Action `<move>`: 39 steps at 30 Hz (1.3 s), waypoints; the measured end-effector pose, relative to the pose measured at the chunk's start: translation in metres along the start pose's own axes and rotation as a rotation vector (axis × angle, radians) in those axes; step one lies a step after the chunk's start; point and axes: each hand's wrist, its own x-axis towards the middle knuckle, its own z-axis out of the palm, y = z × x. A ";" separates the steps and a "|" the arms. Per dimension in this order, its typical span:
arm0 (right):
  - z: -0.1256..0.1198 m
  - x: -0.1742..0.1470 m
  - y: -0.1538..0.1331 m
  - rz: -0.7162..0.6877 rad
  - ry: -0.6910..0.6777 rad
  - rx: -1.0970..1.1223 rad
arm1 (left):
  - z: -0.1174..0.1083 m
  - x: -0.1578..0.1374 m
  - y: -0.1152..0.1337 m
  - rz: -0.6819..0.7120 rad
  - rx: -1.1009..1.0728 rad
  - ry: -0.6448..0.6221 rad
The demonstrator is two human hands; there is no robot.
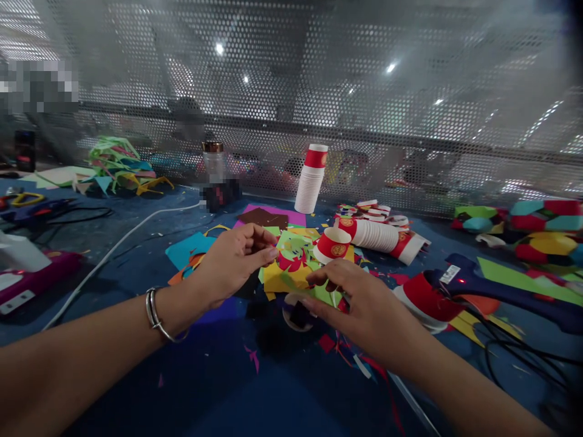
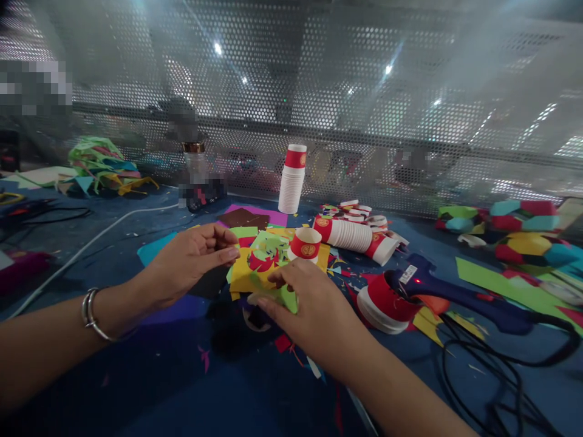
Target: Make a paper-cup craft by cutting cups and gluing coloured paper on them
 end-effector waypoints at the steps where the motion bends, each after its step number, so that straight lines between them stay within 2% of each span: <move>1: -0.001 0.000 0.000 0.002 0.007 0.009 | 0.000 0.000 0.001 0.010 0.008 0.004; 5: -0.003 0.001 -0.001 -0.001 0.032 0.041 | 0.004 -0.003 0.004 0.001 -0.040 -0.018; 11: -0.001 -0.001 -0.006 -0.076 0.087 0.149 | 0.015 -0.013 0.005 -0.151 -0.216 -0.274; 18: 0.004 -0.005 -0.012 -0.168 0.132 0.184 | 0.023 -0.018 0.006 -0.224 -0.344 -0.397; 25: 0.007 -0.007 -0.009 -0.269 0.208 0.157 | 0.025 -0.018 0.008 -0.370 -0.415 -0.450; 28: 0.007 -0.008 -0.008 -0.304 0.227 0.147 | 0.026 -0.017 0.008 -0.392 -0.426 -0.452; 35: 0.009 -0.005 -0.008 -0.288 0.284 0.177 | 0.033 -0.017 0.006 -0.192 -0.317 -0.304; 39: 0.010 -0.007 -0.008 -0.294 0.311 0.224 | 0.034 -0.017 0.007 -0.169 -0.356 -0.311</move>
